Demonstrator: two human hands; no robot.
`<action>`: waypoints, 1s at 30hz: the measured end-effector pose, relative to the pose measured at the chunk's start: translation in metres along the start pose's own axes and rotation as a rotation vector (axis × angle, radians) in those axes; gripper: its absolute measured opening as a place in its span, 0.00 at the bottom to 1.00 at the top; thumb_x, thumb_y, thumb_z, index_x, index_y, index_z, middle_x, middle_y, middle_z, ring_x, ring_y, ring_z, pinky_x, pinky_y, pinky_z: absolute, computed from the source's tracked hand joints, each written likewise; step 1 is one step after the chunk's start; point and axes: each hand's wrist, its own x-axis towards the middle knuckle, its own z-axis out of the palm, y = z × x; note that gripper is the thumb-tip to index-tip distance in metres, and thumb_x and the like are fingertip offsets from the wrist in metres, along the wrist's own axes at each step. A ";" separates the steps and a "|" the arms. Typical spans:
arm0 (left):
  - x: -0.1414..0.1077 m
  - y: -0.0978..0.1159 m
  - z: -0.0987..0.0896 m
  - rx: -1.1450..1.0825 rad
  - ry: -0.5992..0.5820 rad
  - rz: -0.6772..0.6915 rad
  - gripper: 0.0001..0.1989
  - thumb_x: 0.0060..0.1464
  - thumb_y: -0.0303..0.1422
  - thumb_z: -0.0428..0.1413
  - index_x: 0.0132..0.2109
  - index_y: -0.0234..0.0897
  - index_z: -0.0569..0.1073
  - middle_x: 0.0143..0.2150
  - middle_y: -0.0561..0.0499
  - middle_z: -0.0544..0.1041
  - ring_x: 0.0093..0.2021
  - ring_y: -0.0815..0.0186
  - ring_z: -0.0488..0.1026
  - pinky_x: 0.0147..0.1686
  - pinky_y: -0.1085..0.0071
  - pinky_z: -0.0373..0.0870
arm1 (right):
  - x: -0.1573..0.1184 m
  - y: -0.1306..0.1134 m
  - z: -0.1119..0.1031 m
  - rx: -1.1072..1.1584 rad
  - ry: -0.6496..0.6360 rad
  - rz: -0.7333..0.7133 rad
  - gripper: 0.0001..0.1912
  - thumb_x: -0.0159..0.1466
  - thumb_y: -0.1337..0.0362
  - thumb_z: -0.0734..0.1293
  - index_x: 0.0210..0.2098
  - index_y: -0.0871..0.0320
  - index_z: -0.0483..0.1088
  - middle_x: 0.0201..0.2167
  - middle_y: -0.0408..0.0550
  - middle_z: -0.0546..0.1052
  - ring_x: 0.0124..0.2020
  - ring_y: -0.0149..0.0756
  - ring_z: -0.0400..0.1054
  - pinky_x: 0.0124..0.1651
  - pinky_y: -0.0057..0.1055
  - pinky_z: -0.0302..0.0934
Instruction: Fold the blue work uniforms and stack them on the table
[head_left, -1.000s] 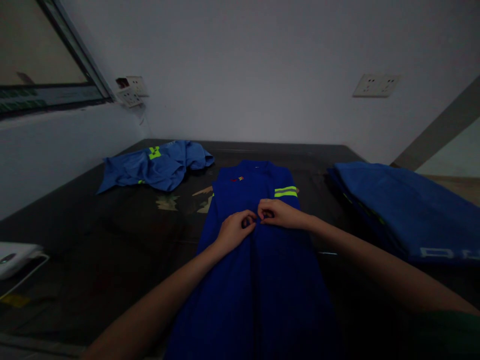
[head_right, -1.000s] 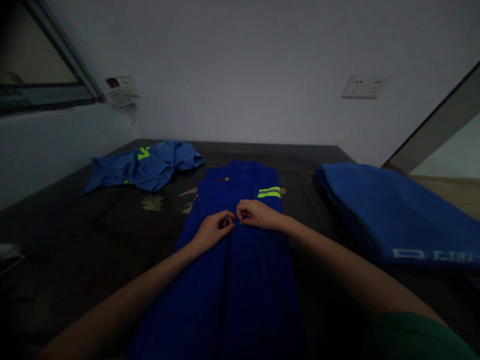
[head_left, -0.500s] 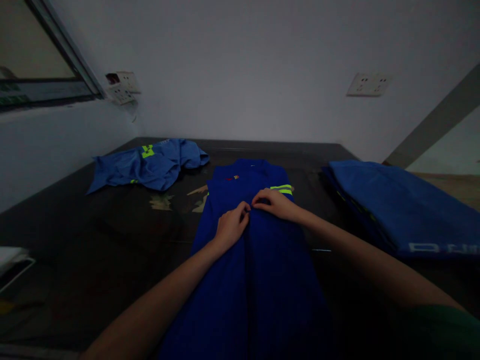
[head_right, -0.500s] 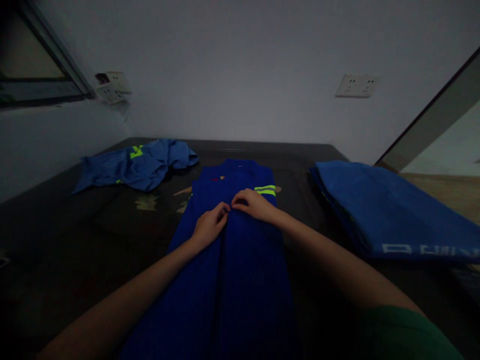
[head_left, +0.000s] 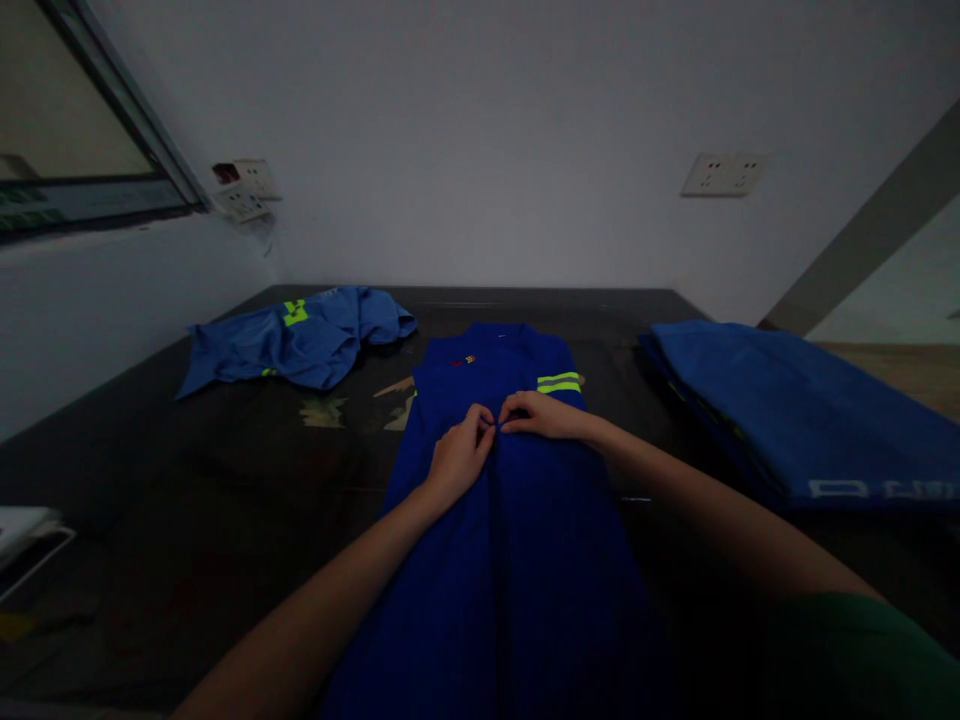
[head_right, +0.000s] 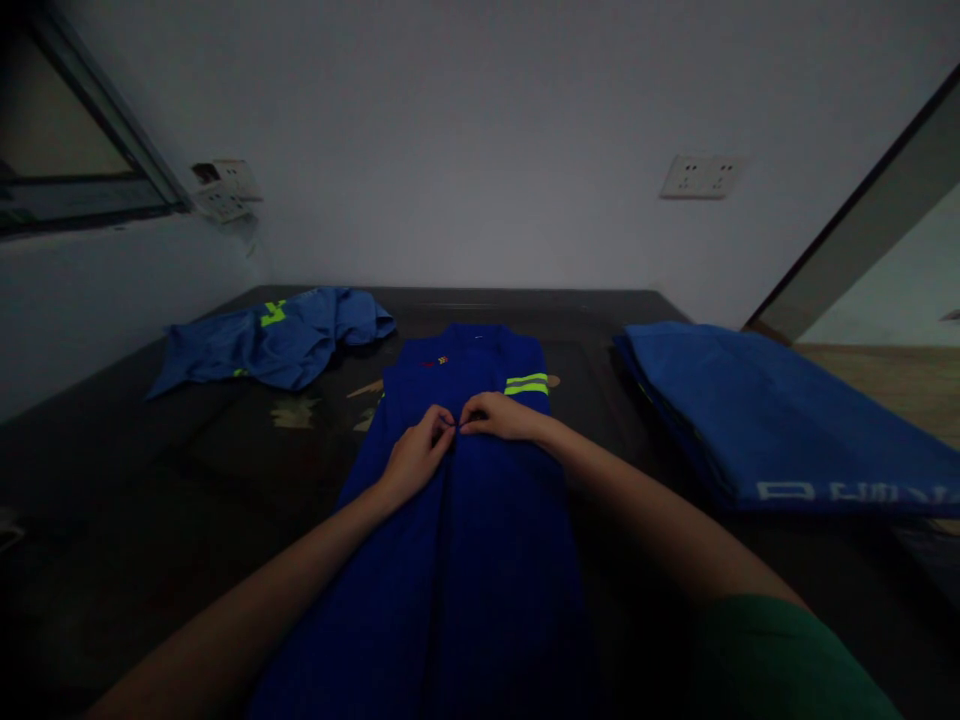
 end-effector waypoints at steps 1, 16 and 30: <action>-0.001 -0.001 -0.002 -0.002 -0.010 0.020 0.07 0.60 0.30 0.49 0.46 0.42 0.66 0.38 0.54 0.76 0.38 0.66 0.74 0.37 0.71 0.67 | 0.000 -0.002 0.001 0.016 0.004 0.018 0.06 0.62 0.65 0.67 0.37 0.60 0.75 0.36 0.47 0.77 0.38 0.35 0.70 0.43 0.30 0.60; -0.036 -0.007 -0.016 0.423 -0.096 0.348 0.10 0.62 0.26 0.48 0.44 0.38 0.72 0.43 0.48 0.75 0.44 0.62 0.71 0.45 0.65 0.68 | -0.003 -0.018 0.005 -0.071 0.049 -0.011 0.03 0.65 0.66 0.64 0.38 0.59 0.67 0.36 0.47 0.74 0.38 0.35 0.67 0.42 0.31 0.58; -0.034 -0.008 -0.014 0.264 -0.135 0.394 0.07 0.60 0.26 0.48 0.39 0.38 0.71 0.38 0.49 0.74 0.41 0.64 0.71 0.43 0.68 0.68 | -0.010 -0.021 0.037 -0.515 0.163 0.068 0.10 0.68 0.61 0.59 0.44 0.59 0.68 0.44 0.55 0.70 0.46 0.44 0.62 0.49 0.40 0.56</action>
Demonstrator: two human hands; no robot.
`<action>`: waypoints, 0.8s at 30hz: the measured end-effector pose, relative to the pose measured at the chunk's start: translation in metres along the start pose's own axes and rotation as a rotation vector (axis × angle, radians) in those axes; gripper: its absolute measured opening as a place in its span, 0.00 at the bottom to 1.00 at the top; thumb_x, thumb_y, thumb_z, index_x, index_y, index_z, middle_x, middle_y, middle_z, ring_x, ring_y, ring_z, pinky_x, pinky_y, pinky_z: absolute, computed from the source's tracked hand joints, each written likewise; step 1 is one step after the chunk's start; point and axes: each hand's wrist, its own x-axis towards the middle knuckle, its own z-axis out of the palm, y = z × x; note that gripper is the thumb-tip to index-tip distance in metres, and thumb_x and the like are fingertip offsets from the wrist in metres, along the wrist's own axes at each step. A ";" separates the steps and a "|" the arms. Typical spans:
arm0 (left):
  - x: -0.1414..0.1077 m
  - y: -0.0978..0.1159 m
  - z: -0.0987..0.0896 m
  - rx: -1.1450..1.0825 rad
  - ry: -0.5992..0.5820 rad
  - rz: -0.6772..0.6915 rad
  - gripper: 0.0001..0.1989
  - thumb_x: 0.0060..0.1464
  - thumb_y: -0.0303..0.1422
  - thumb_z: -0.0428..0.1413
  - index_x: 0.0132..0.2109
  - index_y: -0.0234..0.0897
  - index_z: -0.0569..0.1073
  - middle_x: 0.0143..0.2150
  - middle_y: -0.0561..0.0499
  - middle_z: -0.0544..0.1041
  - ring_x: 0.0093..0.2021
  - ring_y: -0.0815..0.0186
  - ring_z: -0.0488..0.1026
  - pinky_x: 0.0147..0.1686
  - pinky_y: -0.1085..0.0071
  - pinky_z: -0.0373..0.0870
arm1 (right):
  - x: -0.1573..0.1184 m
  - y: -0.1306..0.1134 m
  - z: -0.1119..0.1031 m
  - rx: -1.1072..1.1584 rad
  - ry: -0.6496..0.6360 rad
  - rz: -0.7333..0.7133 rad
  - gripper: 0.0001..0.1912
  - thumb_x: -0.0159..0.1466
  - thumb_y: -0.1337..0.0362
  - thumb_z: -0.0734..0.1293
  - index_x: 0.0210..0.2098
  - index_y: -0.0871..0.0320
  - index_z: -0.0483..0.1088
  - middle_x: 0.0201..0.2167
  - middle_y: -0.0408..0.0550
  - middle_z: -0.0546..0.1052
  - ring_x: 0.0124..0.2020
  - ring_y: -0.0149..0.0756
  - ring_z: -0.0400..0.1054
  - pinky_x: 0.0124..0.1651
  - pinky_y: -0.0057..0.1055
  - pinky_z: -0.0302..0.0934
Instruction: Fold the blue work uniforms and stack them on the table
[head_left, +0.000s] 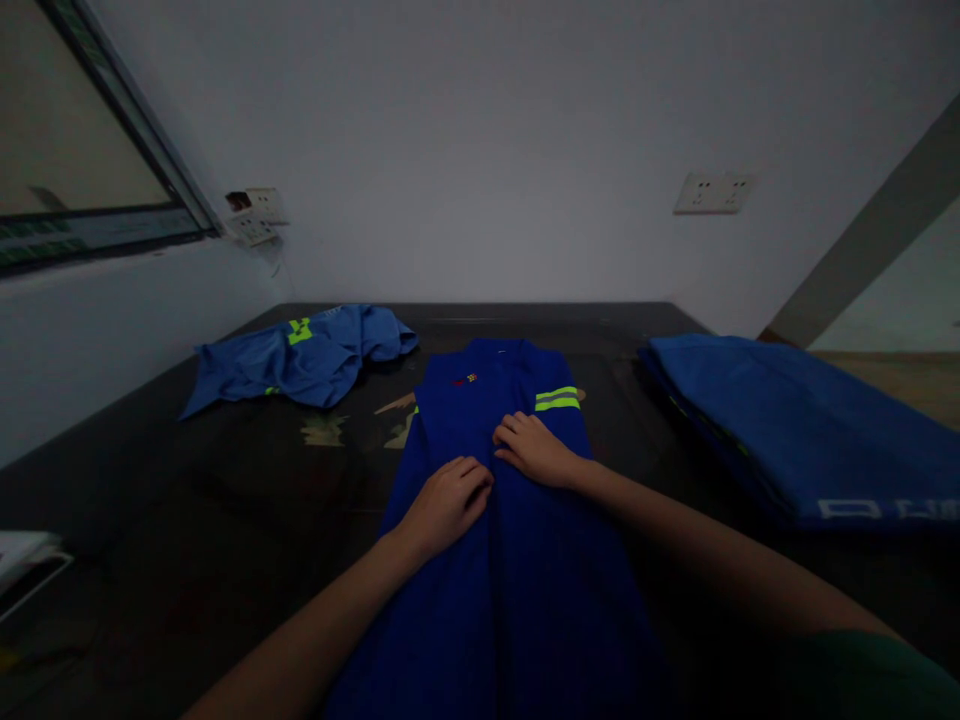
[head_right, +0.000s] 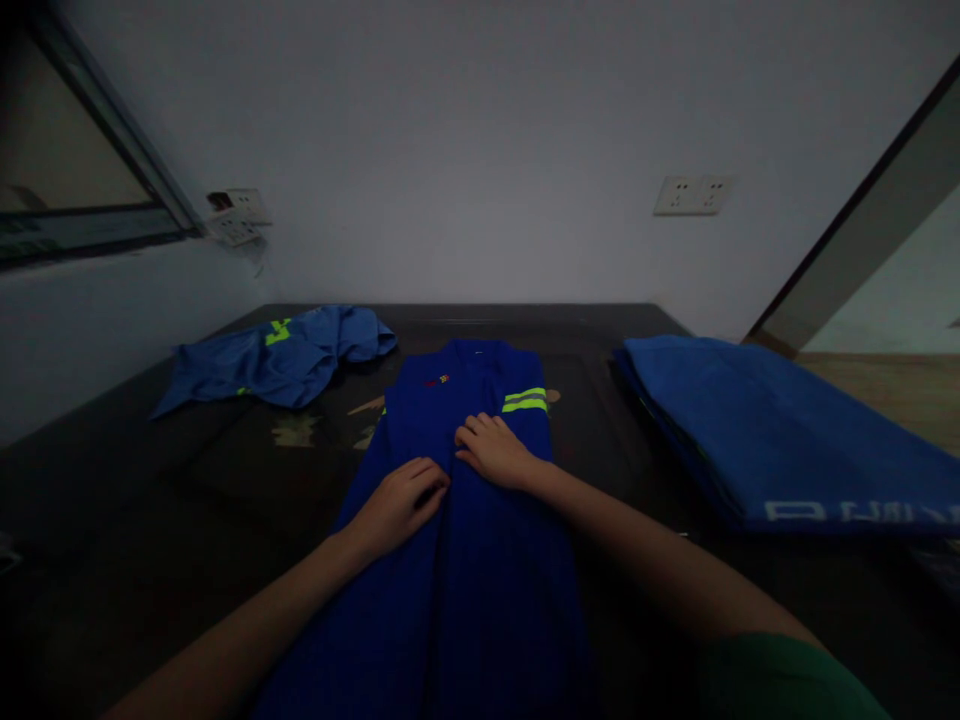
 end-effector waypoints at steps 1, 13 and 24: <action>0.000 0.001 0.000 -0.031 0.010 -0.011 0.07 0.61 0.27 0.48 0.39 0.38 0.71 0.38 0.50 0.74 0.41 0.64 0.71 0.43 0.69 0.68 | -0.001 0.000 0.002 -0.001 0.016 0.001 0.10 0.68 0.61 0.59 0.44 0.59 0.68 0.45 0.55 0.70 0.47 0.44 0.61 0.50 0.42 0.56; 0.032 -0.005 -0.003 -0.133 0.076 -0.246 0.12 0.61 0.38 0.49 0.44 0.39 0.74 0.43 0.48 0.76 0.42 0.62 0.73 0.44 0.67 0.68 | -0.002 0.014 -0.004 0.340 0.078 -0.128 0.06 0.67 0.63 0.61 0.41 0.57 0.68 0.44 0.51 0.70 0.48 0.39 0.61 0.54 0.39 0.56; 0.044 -0.012 0.005 -0.245 0.071 -0.319 0.10 0.57 0.34 0.51 0.28 0.37 0.68 0.27 0.55 0.71 0.29 0.69 0.67 0.28 0.74 0.57 | 0.013 0.108 -0.008 0.029 -0.048 0.403 0.25 0.69 0.56 0.55 0.62 0.57 0.61 0.65 0.57 0.60 0.66 0.49 0.51 0.64 0.57 0.45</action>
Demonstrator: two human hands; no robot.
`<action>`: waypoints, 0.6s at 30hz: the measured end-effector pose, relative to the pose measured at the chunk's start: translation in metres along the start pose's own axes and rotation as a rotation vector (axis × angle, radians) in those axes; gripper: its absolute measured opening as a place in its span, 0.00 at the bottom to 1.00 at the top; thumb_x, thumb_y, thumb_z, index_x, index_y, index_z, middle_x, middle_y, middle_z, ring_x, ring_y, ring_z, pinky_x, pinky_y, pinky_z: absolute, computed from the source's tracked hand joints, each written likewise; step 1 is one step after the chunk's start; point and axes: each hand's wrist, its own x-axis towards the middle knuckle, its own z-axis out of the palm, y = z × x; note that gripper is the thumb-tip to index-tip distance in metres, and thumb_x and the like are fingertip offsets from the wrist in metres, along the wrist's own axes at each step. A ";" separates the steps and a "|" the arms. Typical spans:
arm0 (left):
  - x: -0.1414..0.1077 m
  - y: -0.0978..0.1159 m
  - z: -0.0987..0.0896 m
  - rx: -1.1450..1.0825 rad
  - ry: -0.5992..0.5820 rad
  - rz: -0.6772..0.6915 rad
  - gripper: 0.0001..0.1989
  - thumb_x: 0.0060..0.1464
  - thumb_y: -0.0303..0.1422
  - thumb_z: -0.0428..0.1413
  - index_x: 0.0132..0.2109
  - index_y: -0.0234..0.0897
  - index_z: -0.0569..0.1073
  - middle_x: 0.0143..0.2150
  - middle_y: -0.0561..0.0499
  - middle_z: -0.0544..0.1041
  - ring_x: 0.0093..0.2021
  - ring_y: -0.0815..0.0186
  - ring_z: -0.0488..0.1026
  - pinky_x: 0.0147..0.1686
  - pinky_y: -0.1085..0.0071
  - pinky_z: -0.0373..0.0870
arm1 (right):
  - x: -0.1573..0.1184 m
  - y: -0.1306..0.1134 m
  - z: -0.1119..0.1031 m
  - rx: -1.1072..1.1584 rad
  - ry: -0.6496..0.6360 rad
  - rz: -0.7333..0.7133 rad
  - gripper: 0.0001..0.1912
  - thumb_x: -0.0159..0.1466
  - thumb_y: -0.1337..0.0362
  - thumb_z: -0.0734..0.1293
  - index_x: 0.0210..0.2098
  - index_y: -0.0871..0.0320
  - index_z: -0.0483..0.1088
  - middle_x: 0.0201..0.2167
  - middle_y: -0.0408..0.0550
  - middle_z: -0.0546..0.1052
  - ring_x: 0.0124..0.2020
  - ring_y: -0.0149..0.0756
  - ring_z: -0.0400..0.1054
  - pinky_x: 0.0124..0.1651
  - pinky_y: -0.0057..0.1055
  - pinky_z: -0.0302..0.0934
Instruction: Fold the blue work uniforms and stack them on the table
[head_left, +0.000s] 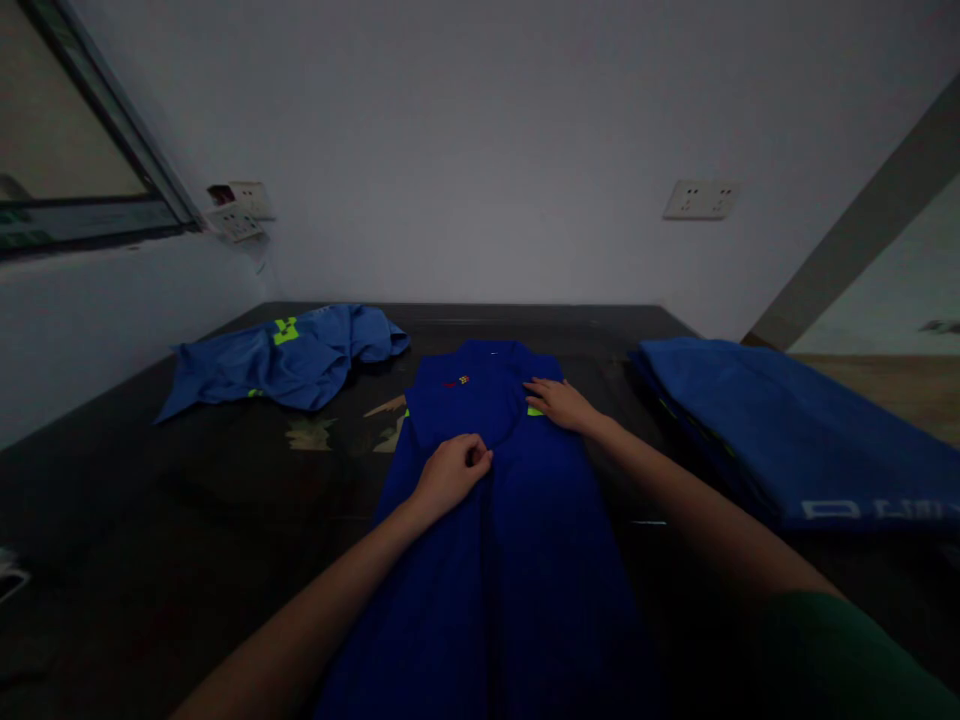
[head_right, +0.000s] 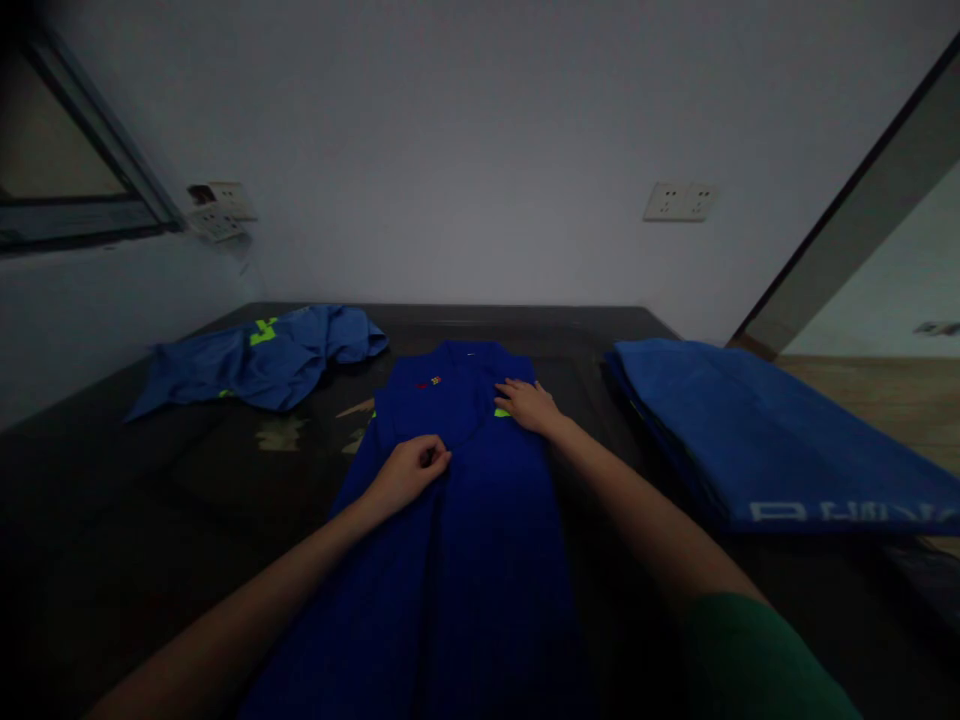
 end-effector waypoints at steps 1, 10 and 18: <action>0.000 0.000 0.000 0.005 -0.002 -0.003 0.09 0.56 0.34 0.51 0.28 0.37 0.68 0.27 0.55 0.71 0.29 0.69 0.67 0.28 0.74 0.57 | 0.002 0.006 0.002 -0.029 -0.034 0.037 0.26 0.70 0.54 0.54 0.65 0.56 0.57 0.67 0.56 0.56 0.67 0.50 0.48 0.64 0.59 0.44; -0.004 0.007 0.000 0.215 0.015 0.014 0.05 0.55 0.32 0.53 0.31 0.39 0.68 0.32 0.54 0.72 0.34 0.67 0.69 0.33 0.72 0.60 | 0.001 0.001 0.009 -0.213 0.028 0.068 0.25 0.70 0.59 0.52 0.65 0.58 0.57 0.67 0.56 0.55 0.68 0.52 0.44 0.65 0.64 0.36; -0.005 -0.005 0.008 0.368 0.032 0.168 0.19 0.61 0.33 0.50 0.58 0.47 0.67 0.63 0.49 0.65 0.64 0.58 0.58 0.64 0.52 0.50 | 0.025 -0.012 0.009 -0.096 -0.095 0.048 0.28 0.70 0.55 0.50 0.67 0.55 0.51 0.69 0.51 0.50 0.69 0.47 0.44 0.64 0.57 0.45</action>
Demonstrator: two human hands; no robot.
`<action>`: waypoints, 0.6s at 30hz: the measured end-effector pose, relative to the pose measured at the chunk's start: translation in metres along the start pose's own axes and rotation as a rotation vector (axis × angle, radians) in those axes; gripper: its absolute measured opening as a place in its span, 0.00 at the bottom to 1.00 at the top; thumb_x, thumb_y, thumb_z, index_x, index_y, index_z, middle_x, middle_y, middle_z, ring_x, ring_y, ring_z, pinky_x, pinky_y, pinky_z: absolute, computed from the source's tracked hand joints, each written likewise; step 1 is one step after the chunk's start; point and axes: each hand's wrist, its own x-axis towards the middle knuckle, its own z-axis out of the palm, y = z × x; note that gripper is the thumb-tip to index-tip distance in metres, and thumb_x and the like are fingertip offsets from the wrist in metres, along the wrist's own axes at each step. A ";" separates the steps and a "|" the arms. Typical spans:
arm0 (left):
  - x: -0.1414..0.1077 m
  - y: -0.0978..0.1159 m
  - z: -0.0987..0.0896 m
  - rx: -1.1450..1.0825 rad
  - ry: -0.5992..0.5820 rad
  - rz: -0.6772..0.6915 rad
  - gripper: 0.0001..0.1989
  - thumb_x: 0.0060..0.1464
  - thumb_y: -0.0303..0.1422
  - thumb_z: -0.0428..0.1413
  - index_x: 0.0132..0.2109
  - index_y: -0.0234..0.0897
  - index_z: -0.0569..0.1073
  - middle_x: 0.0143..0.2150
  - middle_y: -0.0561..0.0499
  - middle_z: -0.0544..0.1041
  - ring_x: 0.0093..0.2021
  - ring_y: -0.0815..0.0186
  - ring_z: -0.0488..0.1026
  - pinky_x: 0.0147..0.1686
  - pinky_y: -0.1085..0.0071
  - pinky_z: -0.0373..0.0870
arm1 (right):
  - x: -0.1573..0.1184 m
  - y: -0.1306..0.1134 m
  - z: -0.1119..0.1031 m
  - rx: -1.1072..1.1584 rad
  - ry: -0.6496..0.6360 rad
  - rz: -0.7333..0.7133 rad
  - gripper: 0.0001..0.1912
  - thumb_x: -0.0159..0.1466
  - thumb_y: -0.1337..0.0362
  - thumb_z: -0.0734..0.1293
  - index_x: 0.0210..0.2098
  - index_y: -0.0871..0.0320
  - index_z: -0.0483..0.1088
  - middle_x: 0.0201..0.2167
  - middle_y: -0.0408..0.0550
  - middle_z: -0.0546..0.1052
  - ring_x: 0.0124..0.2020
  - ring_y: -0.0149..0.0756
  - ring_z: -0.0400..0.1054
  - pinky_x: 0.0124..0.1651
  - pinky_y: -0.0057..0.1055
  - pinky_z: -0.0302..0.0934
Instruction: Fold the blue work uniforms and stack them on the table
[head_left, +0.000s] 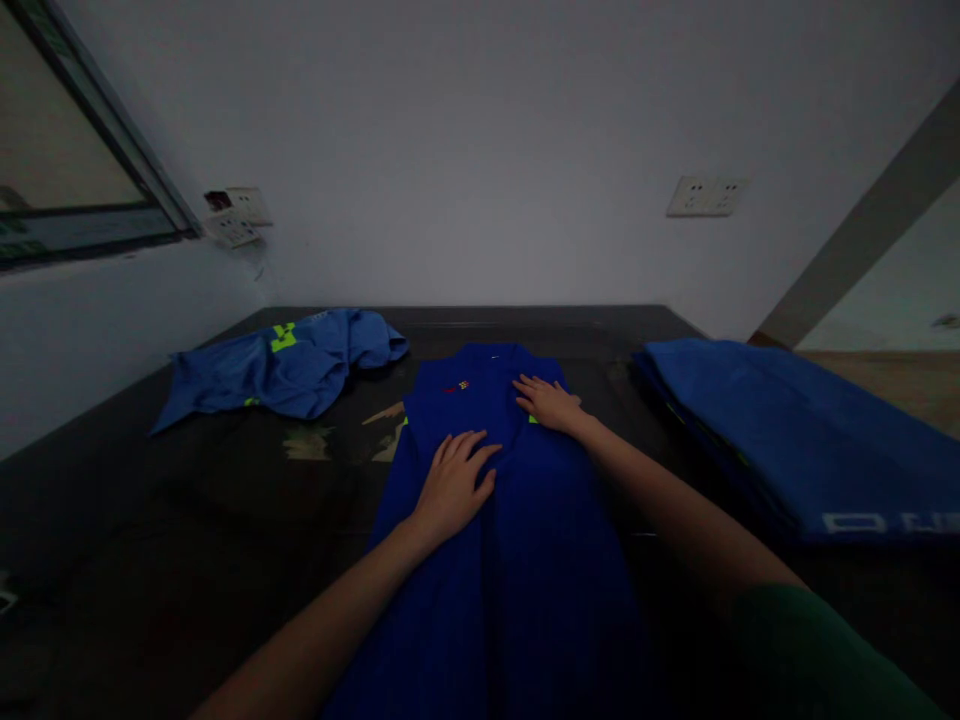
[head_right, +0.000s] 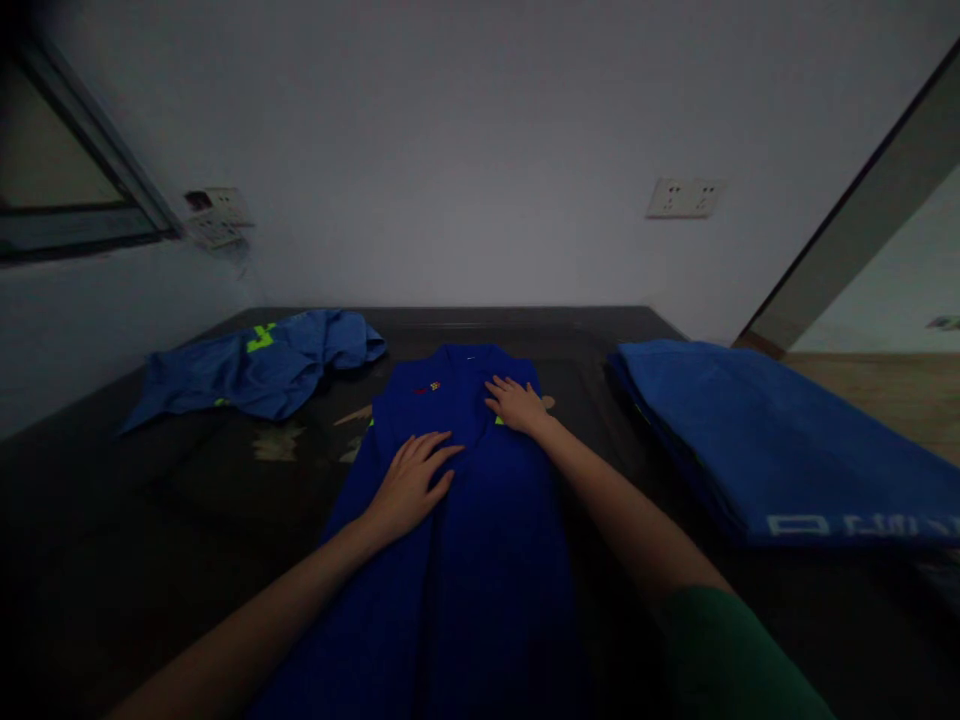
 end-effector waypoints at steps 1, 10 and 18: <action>0.000 -0.001 0.001 0.013 -0.024 0.008 0.19 0.62 0.33 0.48 0.59 0.47 0.66 0.65 0.50 0.63 0.66 0.59 0.56 0.65 0.52 0.48 | 0.006 0.005 0.000 0.004 -0.020 0.026 0.29 0.70 0.53 0.50 0.68 0.53 0.49 0.70 0.50 0.48 0.69 0.47 0.42 0.64 0.59 0.43; 0.000 0.003 -0.001 0.032 -0.089 -0.024 0.20 0.64 0.34 0.46 0.61 0.51 0.65 0.67 0.52 0.61 0.68 0.58 0.53 0.66 0.46 0.45 | 0.041 0.034 0.008 0.045 0.099 0.346 0.30 0.71 0.50 0.47 0.69 0.54 0.47 0.70 0.50 0.45 0.70 0.47 0.36 0.64 0.64 0.35; 0.004 0.000 0.000 -0.179 0.045 -0.122 0.07 0.58 0.33 0.54 0.43 0.41 0.73 0.57 0.48 0.71 0.60 0.61 0.65 0.66 0.52 0.48 | 0.048 0.026 0.000 -0.100 0.322 0.125 0.19 0.69 0.63 0.57 0.58 0.55 0.66 0.59 0.53 0.67 0.63 0.45 0.53 0.65 0.51 0.43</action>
